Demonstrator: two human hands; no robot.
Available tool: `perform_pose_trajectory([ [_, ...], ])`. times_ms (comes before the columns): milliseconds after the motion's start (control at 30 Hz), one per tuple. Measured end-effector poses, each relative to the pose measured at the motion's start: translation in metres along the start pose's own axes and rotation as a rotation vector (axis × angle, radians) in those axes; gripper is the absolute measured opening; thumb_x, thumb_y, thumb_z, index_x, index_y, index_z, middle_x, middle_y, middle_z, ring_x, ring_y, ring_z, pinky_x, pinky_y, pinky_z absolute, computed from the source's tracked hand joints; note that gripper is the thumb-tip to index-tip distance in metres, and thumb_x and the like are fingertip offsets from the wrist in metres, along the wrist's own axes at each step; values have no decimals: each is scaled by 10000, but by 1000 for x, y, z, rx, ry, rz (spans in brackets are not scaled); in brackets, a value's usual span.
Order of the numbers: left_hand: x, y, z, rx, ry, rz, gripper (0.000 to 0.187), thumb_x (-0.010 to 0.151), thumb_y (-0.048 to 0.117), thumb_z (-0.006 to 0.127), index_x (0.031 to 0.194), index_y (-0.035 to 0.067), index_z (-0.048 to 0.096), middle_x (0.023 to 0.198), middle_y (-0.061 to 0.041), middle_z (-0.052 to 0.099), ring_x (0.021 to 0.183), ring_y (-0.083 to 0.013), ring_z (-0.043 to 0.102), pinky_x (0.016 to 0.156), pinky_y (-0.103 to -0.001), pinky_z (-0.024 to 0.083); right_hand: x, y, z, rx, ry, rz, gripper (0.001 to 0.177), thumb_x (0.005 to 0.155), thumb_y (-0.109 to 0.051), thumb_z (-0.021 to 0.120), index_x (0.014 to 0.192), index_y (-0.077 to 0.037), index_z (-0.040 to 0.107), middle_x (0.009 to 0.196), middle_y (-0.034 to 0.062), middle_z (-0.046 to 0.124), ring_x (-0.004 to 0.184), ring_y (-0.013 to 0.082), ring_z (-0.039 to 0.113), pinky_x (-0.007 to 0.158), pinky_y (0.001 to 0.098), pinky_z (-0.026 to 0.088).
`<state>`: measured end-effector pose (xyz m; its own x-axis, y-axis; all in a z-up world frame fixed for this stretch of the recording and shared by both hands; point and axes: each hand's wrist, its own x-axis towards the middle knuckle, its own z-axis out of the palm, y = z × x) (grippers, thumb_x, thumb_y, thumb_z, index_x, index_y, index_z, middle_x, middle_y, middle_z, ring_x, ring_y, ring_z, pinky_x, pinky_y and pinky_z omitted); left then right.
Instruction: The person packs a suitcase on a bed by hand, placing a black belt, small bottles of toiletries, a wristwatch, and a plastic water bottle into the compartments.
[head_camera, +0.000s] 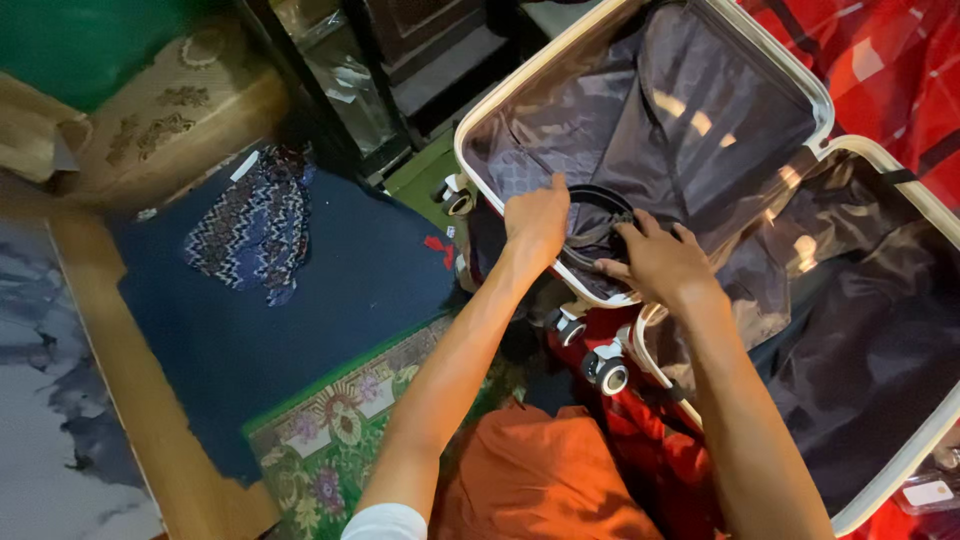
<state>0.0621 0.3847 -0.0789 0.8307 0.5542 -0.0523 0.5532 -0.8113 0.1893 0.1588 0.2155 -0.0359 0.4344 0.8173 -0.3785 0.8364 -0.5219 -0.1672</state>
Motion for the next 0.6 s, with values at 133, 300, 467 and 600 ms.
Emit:
perform_pose_trajectory([
  [133,-1,-3,2,-40,-13,5,473,808,135,765,1200,13,530,901,-172,760,845,-353,751,693,-450,575,1,-4,14,-24,99,-1,706,942,-556,589,1490,-130,456,1655,168,287,1335,359,510,1169,536,295],
  [300,-4,2,-10,-47,-4,-27,537,774,225,807,1192,26,536,1044,-191,730,1074,-381,665,902,-455,519,-6,-5,8,31,193,-33,750,886,-494,667,1497,-120,444,1590,172,361,1354,353,480,1159,551,275],
  [467,-22,7,-30,-144,303,110,562,754,177,797,1250,27,580,1223,-228,625,1150,-389,579,949,-472,472,-32,5,-3,129,406,-72,677,885,-405,706,1465,-118,509,1498,188,489,1388,354,455,1170,549,251],
  [600,-49,23,-47,-381,479,239,484,822,150,764,1268,34,616,1231,-160,647,1142,-375,592,929,-476,479,-65,14,-9,207,601,-106,667,891,-338,735,1463,-69,523,1454,187,563,1353,359,509,1151,531,311],
])
